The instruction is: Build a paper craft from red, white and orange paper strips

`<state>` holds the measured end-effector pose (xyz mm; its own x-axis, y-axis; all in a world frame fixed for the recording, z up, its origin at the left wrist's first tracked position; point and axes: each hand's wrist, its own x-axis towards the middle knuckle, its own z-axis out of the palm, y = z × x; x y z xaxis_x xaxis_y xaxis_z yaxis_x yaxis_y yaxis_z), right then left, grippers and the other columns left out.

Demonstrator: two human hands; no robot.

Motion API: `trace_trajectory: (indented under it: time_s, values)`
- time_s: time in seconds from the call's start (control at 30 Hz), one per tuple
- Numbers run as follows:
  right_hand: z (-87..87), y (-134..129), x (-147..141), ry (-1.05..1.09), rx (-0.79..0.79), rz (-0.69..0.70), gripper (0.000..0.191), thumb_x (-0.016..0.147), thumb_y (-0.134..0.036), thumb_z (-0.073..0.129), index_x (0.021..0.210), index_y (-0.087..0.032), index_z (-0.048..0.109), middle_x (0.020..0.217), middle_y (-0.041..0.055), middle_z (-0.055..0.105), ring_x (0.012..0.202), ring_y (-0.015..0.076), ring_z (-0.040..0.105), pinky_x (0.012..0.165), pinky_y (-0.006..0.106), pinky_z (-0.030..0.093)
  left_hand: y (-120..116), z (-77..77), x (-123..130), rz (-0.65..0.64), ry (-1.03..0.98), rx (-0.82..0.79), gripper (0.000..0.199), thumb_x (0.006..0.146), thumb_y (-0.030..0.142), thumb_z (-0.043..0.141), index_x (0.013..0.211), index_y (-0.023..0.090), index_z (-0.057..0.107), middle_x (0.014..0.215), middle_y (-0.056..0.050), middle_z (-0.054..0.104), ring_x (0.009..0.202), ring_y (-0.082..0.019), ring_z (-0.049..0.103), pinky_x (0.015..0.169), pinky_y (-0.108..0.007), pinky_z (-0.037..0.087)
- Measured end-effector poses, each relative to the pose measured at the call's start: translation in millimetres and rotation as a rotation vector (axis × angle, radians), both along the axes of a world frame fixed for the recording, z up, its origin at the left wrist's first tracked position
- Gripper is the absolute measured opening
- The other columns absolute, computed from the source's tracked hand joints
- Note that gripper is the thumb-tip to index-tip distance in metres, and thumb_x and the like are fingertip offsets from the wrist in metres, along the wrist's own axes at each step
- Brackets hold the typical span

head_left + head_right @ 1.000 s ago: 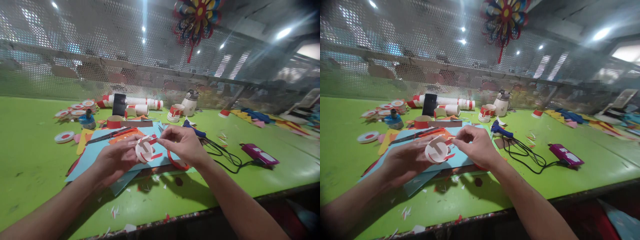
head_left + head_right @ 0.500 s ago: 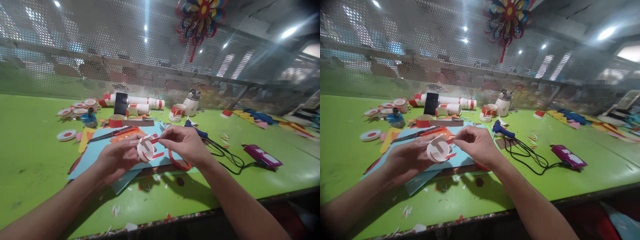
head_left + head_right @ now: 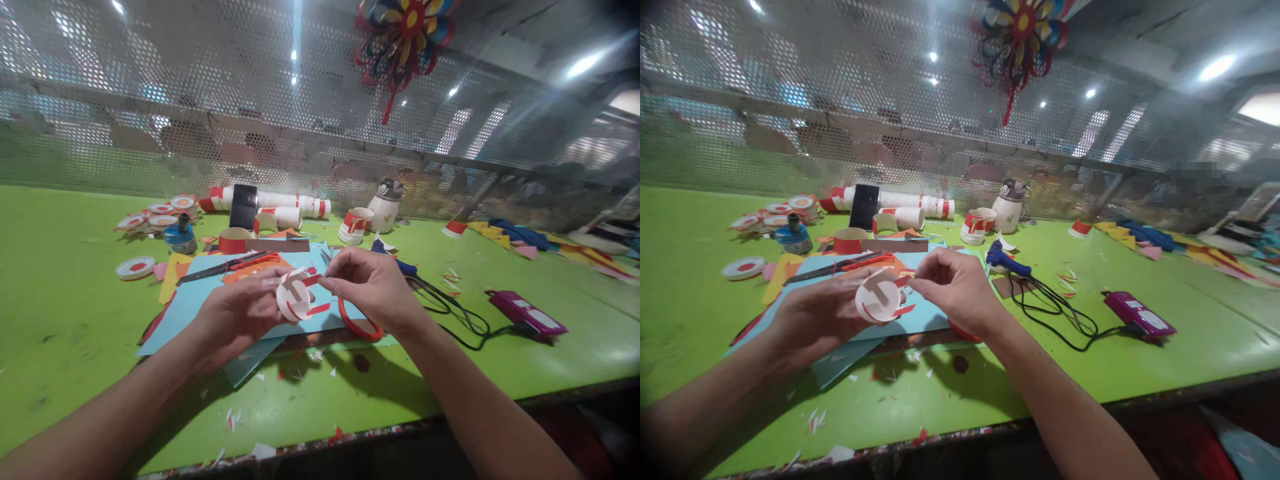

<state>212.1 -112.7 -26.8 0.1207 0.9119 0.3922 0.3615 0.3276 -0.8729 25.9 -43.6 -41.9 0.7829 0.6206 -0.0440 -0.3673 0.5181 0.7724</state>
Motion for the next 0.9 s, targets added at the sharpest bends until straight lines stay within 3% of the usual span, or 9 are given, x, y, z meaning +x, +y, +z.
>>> trace_trajectory:
  time_s: [0.43, 0.67, 0.9]
  values:
    - [2.2, 2, 6, 0.264, -0.023, 0.078, 0.018, 0.068, -0.021, 0.078, 0.07, -0.016, 0.061, 0.06, -0.0038, 0.057, 0.054, 0.0078, 0.052, 0.052, 0.023, 0.042, 4, -4.5, 0, 0.005, -0.026, -0.002, 0.02, 0.071, 0.018, 0.066, 0.088, 0.012, 0.074, 0.091, -0.011, 0.072, 0.074, -0.02, 0.065, 0.069, -0.033, 0.055]
    - [6.5, -1, 10, 0.098, -0.025, 0.004, 0.022, 0.078, -0.032, 0.069, 0.065, -0.015, 0.062, 0.058, -0.0012, 0.059, 0.055, 0.0093, 0.053, 0.056, 0.025, 0.044, 4, -4.7, 0, 0.072, 0.017, -0.065, 0.022, 0.07, 0.019, 0.066, 0.088, 0.009, 0.074, 0.093, -0.012, 0.072, 0.078, -0.021, 0.065, 0.067, -0.032, 0.055]
    - [6.7, -3, 2, 0.083, -0.141, 0.069, 0.008, 0.075, -0.022, 0.069, 0.077, -0.014, 0.066, 0.068, -0.001, 0.062, 0.062, 0.0084, 0.056, 0.06, 0.023, 0.046, 6, -6.2, 1, 0.035, -0.031, -0.033, 0.024, 0.073, 0.02, 0.064, 0.091, 0.009, 0.074, 0.089, -0.011, 0.071, 0.074, -0.02, 0.063, 0.063, -0.032, 0.055]
